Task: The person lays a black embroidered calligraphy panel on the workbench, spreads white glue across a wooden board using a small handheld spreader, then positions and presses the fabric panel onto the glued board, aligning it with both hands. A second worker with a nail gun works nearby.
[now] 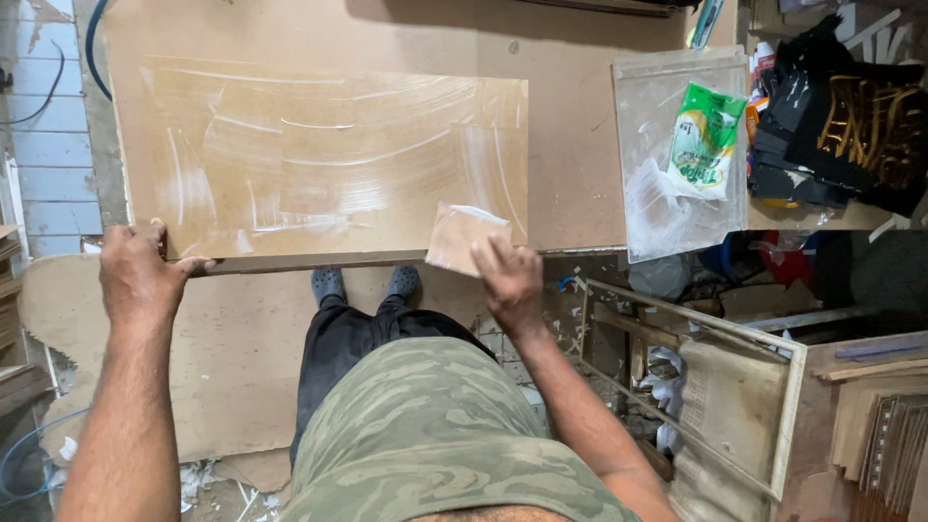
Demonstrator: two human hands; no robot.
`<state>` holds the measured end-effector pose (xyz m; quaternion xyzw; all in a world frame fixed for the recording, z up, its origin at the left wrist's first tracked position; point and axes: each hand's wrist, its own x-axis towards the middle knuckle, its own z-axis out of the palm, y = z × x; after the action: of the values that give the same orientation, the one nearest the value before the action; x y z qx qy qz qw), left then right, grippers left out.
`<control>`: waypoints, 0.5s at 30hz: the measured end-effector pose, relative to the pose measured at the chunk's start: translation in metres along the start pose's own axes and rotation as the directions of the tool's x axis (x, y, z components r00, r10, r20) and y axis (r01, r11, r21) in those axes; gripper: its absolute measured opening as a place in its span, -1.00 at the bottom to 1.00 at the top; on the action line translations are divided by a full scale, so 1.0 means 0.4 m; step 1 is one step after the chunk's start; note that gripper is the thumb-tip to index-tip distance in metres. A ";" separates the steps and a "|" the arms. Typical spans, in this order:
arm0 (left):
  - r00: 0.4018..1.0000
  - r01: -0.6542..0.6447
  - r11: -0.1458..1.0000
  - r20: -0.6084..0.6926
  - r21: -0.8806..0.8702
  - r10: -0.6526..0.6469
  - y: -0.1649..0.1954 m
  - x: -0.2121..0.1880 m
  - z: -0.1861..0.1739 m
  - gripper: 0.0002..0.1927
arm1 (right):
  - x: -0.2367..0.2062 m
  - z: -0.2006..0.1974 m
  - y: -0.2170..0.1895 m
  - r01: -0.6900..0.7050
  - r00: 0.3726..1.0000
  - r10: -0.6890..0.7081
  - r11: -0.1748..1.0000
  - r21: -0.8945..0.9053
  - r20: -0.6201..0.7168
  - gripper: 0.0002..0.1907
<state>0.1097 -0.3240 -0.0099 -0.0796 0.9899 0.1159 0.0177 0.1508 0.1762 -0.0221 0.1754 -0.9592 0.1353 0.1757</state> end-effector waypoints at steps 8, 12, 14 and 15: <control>0.999 -0.024 1.000 -0.029 -0.005 0.024 -0.019 0.005 0.021 -0.31 | 0.046 -0.068 0.005 -0.150 0.988 0.150 0.989 -0.010 0.024 -0.71; 1.000 -0.012 1.000 -0.001 -0.018 0.012 -0.031 0.004 0.022 -0.37 | 0.067 -0.048 -0.053 -0.081 0.973 0.067 0.995 0.052 0.220 -0.76; 1.000 -0.001 1.000 0.013 -0.027 0.001 -0.034 0.008 0.019 -0.35 | 0.072 -0.053 -0.084 0.056 0.966 -0.103 0.979 0.194 0.237 -0.76; 1.000 0.001 1.000 0.003 -0.032 -0.001 -0.034 0.011 0.018 -0.34 | 0.080 -0.055 -0.087 0.067 0.968 -0.135 0.951 0.303 0.211 -0.74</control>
<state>0.1076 -0.3361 -0.0204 -0.0800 0.9879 0.1317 0.0181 0.1425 0.1425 0.0172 0.2631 -0.9320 0.2457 0.0426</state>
